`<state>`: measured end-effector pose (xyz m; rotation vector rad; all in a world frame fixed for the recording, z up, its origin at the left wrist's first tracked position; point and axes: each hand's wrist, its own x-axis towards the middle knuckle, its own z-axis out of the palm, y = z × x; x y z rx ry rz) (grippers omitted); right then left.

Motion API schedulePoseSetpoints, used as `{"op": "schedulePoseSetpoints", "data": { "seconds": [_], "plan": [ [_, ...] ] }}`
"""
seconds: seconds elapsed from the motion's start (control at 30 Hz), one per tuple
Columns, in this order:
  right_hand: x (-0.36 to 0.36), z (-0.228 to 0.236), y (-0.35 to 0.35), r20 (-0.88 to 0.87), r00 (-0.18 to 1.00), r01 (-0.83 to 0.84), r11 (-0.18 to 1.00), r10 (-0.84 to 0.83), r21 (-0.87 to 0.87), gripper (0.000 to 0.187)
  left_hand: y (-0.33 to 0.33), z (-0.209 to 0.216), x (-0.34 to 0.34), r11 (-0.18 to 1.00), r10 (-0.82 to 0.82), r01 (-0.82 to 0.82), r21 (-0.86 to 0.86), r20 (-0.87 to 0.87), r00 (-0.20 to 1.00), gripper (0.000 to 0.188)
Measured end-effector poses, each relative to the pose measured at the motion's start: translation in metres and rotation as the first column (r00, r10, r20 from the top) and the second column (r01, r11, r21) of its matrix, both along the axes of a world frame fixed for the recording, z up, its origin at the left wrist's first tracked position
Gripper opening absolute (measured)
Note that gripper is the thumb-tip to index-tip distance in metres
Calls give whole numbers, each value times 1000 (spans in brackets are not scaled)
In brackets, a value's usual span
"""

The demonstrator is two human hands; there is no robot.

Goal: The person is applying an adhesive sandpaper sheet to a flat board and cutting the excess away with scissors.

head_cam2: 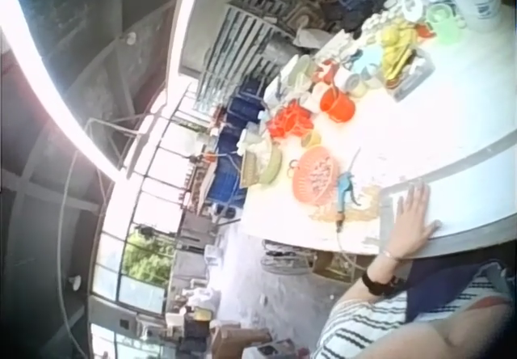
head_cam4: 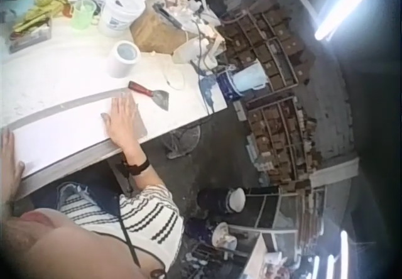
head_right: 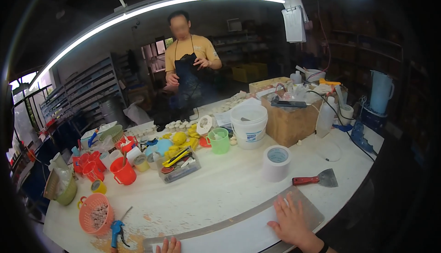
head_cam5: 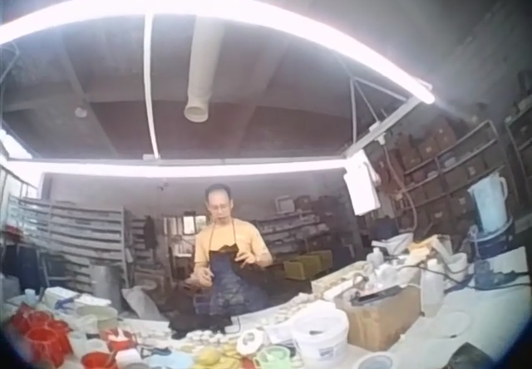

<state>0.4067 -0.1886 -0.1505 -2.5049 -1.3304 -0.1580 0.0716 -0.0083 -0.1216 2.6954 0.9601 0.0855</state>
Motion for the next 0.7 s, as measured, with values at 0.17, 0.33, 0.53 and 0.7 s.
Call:
{"op": "schedulePoseSetpoints", "data": {
  "seconds": [0.17,0.33,0.53,0.7],
  "plan": [
    [-51,3,37,-134,894,-436,899,428,-35,74,-14,-1,30,1000,-9,10,-10,20,1000,89],
    [-51,-6,43,-94,891,-453,884,445,-116,75,-13,-11,31,998,-52,54,45,-29,998,89],
    [-51,-5,43,-64,898,-440,892,435,-101,75,-15,-14,32,996,-51,51,77,6,999,85],
    [-52,-3,43,-67,901,-434,898,429,-78,74,-13,-13,34,996,-51,50,78,5,999,84]
  ]
}}
